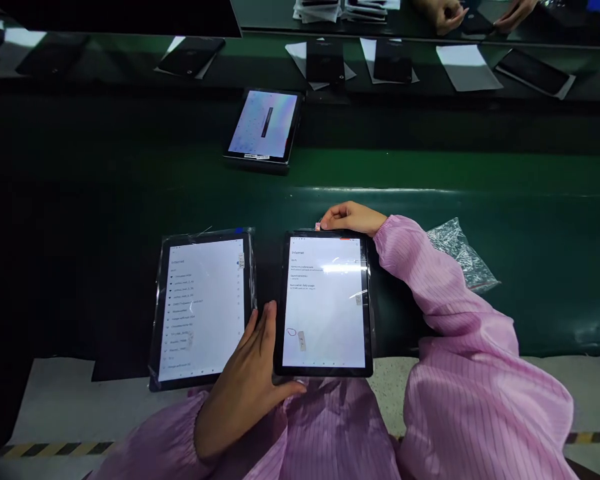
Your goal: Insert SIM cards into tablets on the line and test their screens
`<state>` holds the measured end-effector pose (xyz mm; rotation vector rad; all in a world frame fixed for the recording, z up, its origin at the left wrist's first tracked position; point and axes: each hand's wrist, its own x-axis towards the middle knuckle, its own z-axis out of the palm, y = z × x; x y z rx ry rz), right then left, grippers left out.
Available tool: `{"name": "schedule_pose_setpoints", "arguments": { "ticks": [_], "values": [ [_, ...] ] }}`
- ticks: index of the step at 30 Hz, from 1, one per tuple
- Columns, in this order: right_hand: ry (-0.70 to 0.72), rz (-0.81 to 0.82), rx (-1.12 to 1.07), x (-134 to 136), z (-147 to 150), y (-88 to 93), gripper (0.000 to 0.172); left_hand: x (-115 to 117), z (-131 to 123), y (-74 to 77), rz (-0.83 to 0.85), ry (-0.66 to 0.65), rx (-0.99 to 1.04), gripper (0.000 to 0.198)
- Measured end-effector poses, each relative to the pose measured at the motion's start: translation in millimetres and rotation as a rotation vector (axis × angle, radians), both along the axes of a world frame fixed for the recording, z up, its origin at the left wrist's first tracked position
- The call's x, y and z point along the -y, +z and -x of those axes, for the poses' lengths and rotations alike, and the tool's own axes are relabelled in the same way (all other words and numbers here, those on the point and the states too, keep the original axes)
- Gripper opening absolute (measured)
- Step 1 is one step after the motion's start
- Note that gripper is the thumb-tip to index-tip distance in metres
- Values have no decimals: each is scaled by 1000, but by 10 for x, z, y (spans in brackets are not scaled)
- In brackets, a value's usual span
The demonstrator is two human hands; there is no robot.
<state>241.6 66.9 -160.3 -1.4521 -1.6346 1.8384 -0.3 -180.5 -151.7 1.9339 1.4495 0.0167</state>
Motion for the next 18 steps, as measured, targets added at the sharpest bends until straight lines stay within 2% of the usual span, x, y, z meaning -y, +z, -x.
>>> {"name": "schedule_pose_setpoints", "arguments": {
  "ticks": [3,5,7,9,11,12,14,15,17,18],
  "values": [
    [29,-8,34,-60,117,4,22,-167,164,161,180,95,127,135],
    [-9,-50,66,-140,161,-5,21,-504,277,281,252,215,318,116],
    [-91,-121,110,-205,119,5,21,-1055,337,357,241,422,630,85],
    [-210,-217,172,-190,-35,37,18,-1755,315,360,184,778,1005,53],
    [-323,-313,257,-48,-272,61,15,-2471,215,291,215,1106,1114,31],
    [-366,-351,311,74,-397,57,15,-2792,146,236,208,1164,1093,27],
    [-431,-410,437,394,-603,3,17,-3305,5,102,158,1190,1088,20],
    [-465,-433,503,576,-666,-44,18,-3491,-54,29,121,1167,1093,22],
    [-559,-553,654,943,-694,-153,25,-3743,-124,-111,4,1067,1123,33],
    [-585,-669,722,1115,-666,-202,31,-3823,-132,-174,-79,988,1142,38]
  ]
}}
